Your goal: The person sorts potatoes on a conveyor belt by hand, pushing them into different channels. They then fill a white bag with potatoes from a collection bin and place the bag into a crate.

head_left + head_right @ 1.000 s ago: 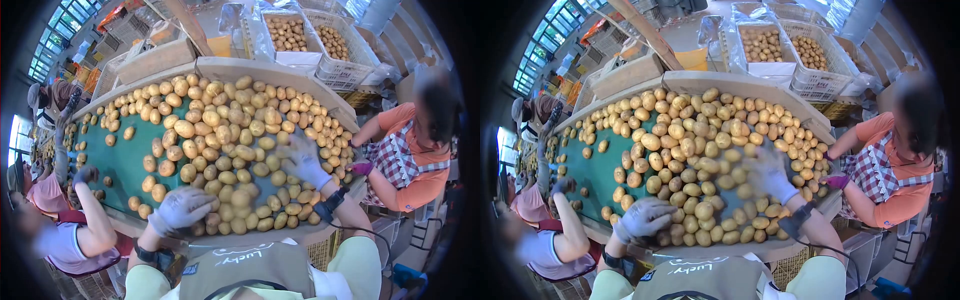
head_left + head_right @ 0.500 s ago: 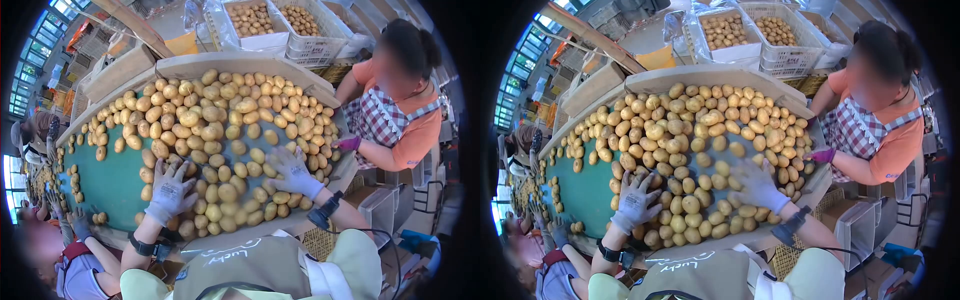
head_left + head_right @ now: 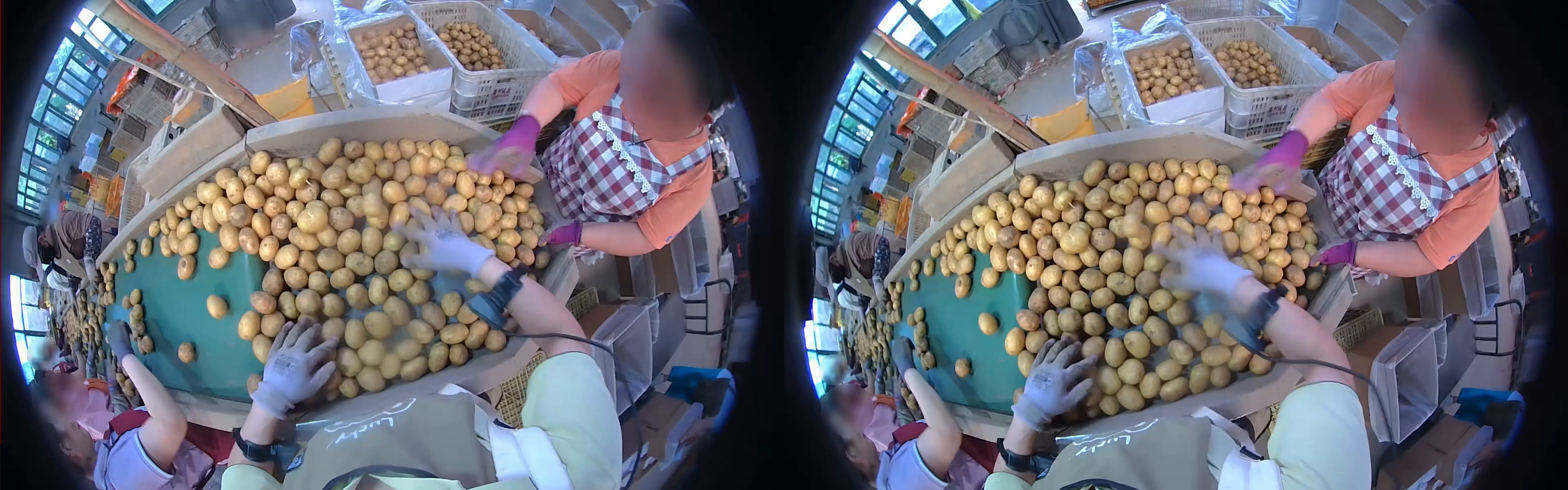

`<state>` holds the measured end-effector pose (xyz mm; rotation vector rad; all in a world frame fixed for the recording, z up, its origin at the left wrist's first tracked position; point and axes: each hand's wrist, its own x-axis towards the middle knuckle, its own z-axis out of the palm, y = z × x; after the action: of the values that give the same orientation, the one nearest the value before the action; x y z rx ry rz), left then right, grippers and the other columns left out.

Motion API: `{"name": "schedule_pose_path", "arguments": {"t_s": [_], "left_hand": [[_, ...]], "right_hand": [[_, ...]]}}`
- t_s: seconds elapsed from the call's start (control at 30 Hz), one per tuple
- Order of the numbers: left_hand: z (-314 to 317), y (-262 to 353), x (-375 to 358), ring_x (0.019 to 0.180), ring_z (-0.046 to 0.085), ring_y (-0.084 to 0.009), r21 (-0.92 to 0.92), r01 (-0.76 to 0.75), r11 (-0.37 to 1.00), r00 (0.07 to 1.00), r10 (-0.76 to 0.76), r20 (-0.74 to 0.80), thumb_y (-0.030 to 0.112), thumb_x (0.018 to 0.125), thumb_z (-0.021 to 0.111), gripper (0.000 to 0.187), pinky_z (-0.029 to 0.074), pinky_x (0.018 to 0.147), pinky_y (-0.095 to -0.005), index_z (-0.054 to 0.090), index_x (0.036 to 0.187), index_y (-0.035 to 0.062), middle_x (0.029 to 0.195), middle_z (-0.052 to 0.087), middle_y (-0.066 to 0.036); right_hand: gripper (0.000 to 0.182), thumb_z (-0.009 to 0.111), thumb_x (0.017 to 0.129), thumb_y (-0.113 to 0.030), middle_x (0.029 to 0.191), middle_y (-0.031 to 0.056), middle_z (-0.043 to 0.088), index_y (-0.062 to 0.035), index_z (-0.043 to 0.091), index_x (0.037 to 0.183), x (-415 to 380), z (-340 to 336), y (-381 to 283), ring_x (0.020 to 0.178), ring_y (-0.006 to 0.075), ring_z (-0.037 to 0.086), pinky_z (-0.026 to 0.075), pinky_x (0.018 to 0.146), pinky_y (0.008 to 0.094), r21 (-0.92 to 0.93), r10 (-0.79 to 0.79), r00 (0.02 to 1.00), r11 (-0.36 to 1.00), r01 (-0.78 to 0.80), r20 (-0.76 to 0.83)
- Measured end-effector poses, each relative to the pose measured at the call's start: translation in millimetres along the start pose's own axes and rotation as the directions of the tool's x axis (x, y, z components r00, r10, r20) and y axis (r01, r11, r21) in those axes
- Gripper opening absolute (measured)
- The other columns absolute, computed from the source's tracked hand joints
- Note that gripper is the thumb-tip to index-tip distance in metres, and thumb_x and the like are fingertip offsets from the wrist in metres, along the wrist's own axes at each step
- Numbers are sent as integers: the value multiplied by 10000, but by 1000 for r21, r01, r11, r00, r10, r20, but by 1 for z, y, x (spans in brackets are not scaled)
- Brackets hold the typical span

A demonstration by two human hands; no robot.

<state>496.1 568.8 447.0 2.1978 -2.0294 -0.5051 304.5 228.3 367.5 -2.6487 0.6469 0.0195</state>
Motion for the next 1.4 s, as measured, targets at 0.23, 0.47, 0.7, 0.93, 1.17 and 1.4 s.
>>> {"name": "schedule_pose_path", "arguments": {"t_s": [0.23,0.47,0.7,0.93,1.17,1.4], "left_hand": [[8,-1,-4,1378,527,-413,-38,74,997,997,-73,26,410,940,659,408,347,1205,-574,756,1282,210,1379,641,-143],[23,-8,-8,1382,529,-410,-68,125,990,991,-127,-29,384,950,665,418,353,1195,-558,742,1308,184,1362,647,-161],[19,-12,-7,1326,561,-398,-119,97,988,992,-106,-69,356,931,679,362,390,1159,-542,779,1229,176,1261,677,-147],[23,-17,-10,1238,589,-386,-88,63,994,989,-73,-126,363,924,689,309,427,1117,-528,806,1162,206,1173,683,-133],[19,-16,-6,1155,607,-349,-111,49,993,992,-61,-114,363,925,677,260,449,1056,-500,826,1062,200,1060,719,-90],[42,-9,9,1028,633,-383,23,11,1000,987,-8,-159,335,943,674,277,455,994,-490,812,952,95,935,737,-157]], "right_hand": [[472,596,957,-369,1380,212,668,-124,689,1350,83,-24,105,1273,378,642,504,1067,513,103,457,886,888,-449,-77],[611,631,938,-503,1274,189,721,-59,655,1357,62,-4,102,1215,345,674,511,1032,446,199,417,895,874,-443,160],[345,704,960,-268,1158,188,725,-48,693,1225,16,-3,46,1098,291,706,548,933,389,332,60,987,943,-7,-150],[562,658,1007,-260,1458,244,589,-56,511,1510,92,-105,-22,1339,413,577,475,1114,462,186,-131,841,947,263,-526],[305,720,892,-337,1014,135,692,-123,696,1108,-118,53,-34,957,350,658,521,867,483,-79,-216,896,976,202,-388],[118,715,887,-202,897,72,691,-98,712,941,-270,85,-76,930,294,675,500,1042,452,87,182,515,975,-202,-838]]}}
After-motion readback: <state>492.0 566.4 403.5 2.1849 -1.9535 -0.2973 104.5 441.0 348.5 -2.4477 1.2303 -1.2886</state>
